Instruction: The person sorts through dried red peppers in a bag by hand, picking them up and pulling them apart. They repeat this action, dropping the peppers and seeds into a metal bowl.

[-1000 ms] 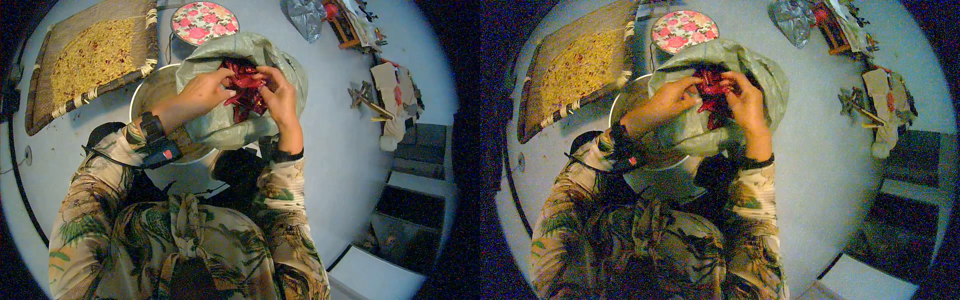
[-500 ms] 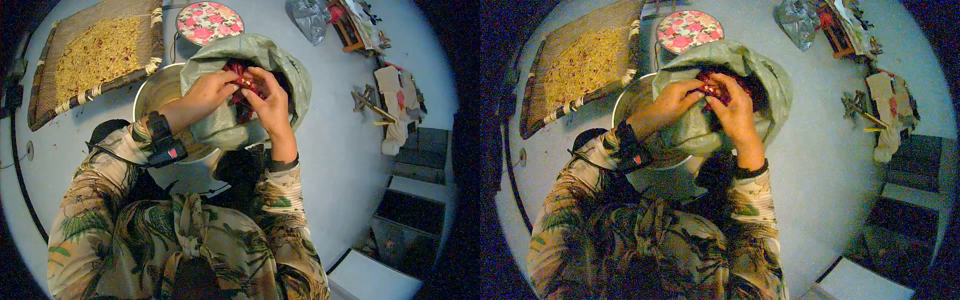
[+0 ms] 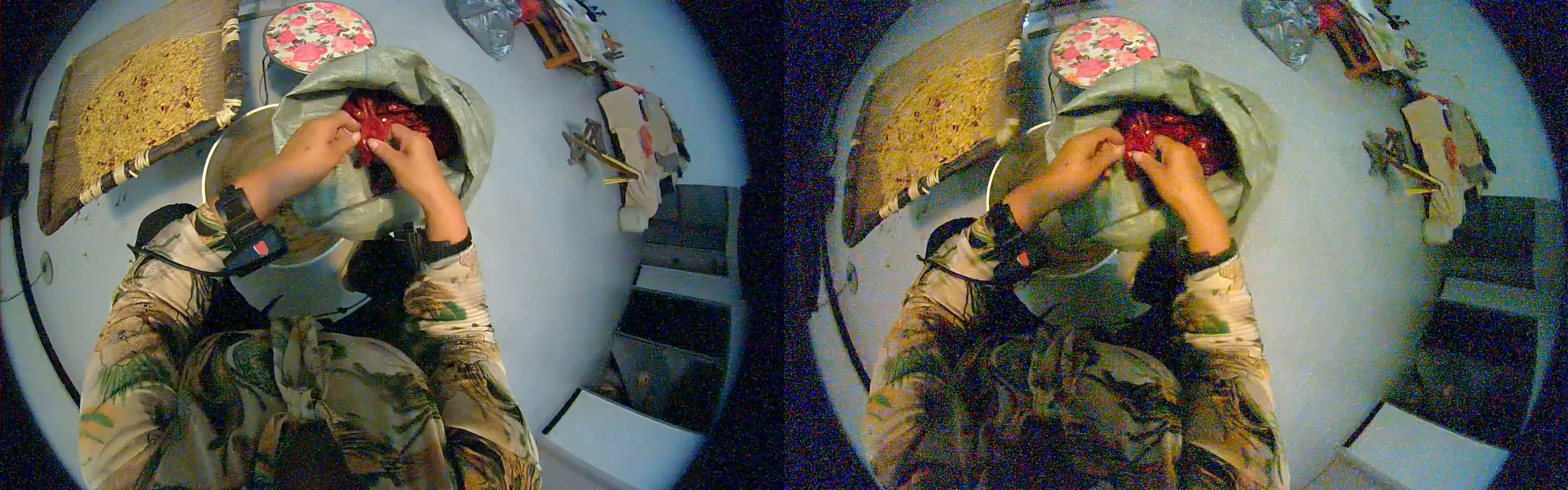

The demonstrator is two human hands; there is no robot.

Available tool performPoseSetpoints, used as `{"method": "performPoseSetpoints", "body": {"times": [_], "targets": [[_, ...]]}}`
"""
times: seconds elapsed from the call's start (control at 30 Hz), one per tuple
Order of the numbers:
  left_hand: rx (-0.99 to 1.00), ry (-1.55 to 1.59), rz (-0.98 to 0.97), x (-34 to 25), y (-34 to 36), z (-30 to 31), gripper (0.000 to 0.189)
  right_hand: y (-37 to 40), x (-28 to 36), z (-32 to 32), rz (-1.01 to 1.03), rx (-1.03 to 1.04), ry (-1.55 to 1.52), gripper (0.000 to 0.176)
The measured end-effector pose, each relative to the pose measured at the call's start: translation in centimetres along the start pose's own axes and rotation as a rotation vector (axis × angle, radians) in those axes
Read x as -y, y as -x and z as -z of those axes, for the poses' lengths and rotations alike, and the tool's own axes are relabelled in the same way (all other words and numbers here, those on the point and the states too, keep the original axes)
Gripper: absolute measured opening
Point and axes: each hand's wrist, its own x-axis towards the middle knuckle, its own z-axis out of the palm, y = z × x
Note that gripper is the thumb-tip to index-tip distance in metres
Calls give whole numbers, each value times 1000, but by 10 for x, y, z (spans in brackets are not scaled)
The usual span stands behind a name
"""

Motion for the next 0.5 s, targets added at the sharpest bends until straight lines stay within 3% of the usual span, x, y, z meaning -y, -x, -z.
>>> {"method": "performPoseSetpoints", "body": {"times": [0.07,0.1,0.2,0.27,0.33,0.5], "targets": [[-48,-121,-53,-1,2,0,25,-4,-10,10,-140,67,242,22],[-42,-152,-72,-2,2,1,25,-11,-42,7,-130,62,101,27],[-24,-220,-105,-4,4,4,25,-15,-44,26,-329,-33,-451,33],[-11,-236,-109,-4,4,5,25,-18,-47,38,-380,-141,-492,40],[1,-244,-119,-3,4,7,25,-23,-94,41,-298,-308,-481,32],[-7,-306,-136,-6,7,11,25,-21,-133,53,-435,-204,-272,28]]}}
